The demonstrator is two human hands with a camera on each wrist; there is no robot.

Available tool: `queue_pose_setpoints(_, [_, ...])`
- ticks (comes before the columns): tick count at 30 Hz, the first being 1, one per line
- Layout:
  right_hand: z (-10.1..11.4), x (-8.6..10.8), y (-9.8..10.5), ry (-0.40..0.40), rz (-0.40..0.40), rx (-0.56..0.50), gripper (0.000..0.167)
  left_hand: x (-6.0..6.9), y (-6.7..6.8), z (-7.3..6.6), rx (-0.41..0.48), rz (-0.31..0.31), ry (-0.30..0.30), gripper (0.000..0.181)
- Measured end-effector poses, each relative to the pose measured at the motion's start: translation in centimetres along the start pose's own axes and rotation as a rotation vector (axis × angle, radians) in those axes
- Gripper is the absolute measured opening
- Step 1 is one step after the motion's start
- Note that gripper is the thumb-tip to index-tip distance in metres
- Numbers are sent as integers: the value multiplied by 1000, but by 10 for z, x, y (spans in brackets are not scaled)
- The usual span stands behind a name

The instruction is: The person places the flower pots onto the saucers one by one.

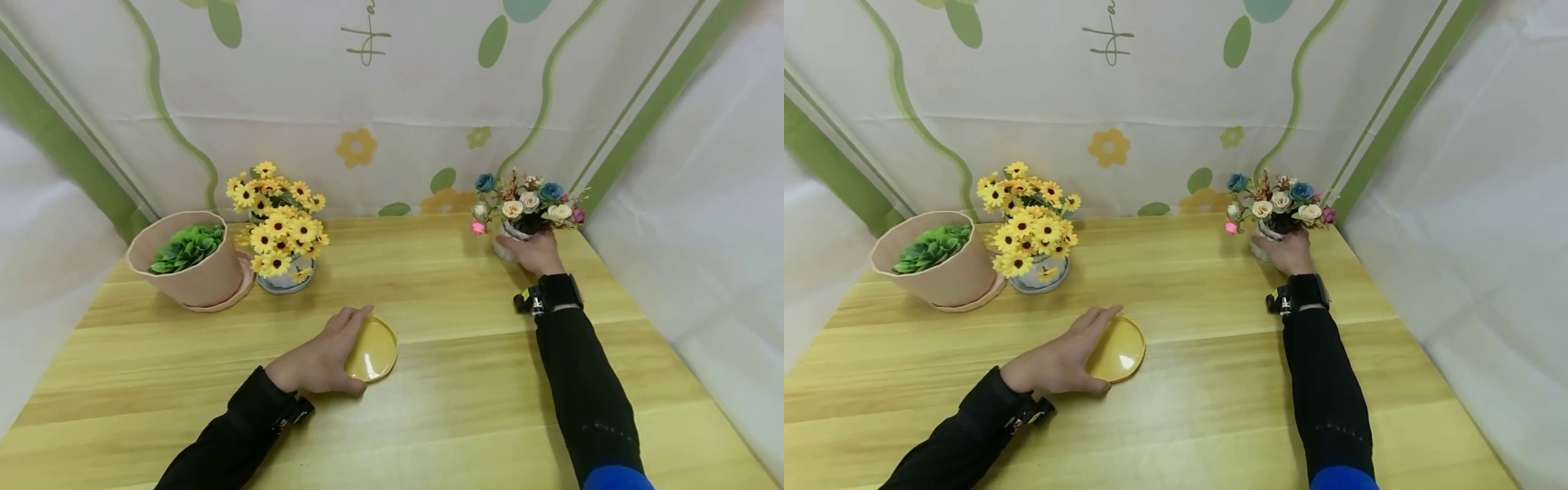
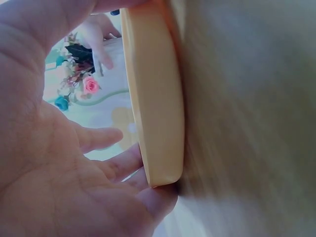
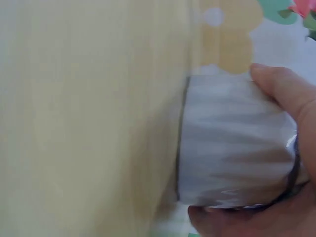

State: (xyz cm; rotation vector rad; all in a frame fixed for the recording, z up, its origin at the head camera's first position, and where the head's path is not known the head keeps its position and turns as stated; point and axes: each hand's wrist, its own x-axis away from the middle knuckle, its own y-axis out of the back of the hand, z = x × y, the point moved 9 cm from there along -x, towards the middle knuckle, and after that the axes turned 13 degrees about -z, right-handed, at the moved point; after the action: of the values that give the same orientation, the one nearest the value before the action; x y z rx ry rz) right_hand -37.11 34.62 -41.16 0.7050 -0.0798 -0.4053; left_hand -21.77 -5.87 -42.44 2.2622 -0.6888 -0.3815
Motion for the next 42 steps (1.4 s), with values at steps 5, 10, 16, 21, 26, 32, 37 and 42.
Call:
queue_pose_setpoints(5, [-6, 13, -1, 4, 22, 17, 117, 1, -4, 1, 2, 19, 6, 120])
queue_pose_setpoints(10, [5, 16, -5, 38, 35, -6, 114, 2, -1, 3, 0, 3, 13, 119])
queue_pose_setpoints(16, [16, 17, -10, 69, 69, -22, 109, 3, 2, 5, 5, -6, 16, 119])
queue_pose_setpoints(21, [19, 22, -11, 86, 79, 16, 111, 3, 3, 4, 0, -2, 16, 119])
queue_pose_setpoints(26, [22, 29, -13, 104, 112, 49, 109, 2, 4, 3, 1, 7, 18, 119])
queue_pose_setpoints(32, [26, 37, -19, 117, 183, 88, 109, 1, 3, 3, 0, 10, 14, 118])
queue_pose_setpoints(37, [24, 46, -25, 71, 270, 167, 117, 1, 2, 1, -8, 5, -11, 118])
queue_pose_setpoints(42, [26, 54, -32, 58, 323, 187, 122, 0, 0, 1, -15, 8, -19, 117])
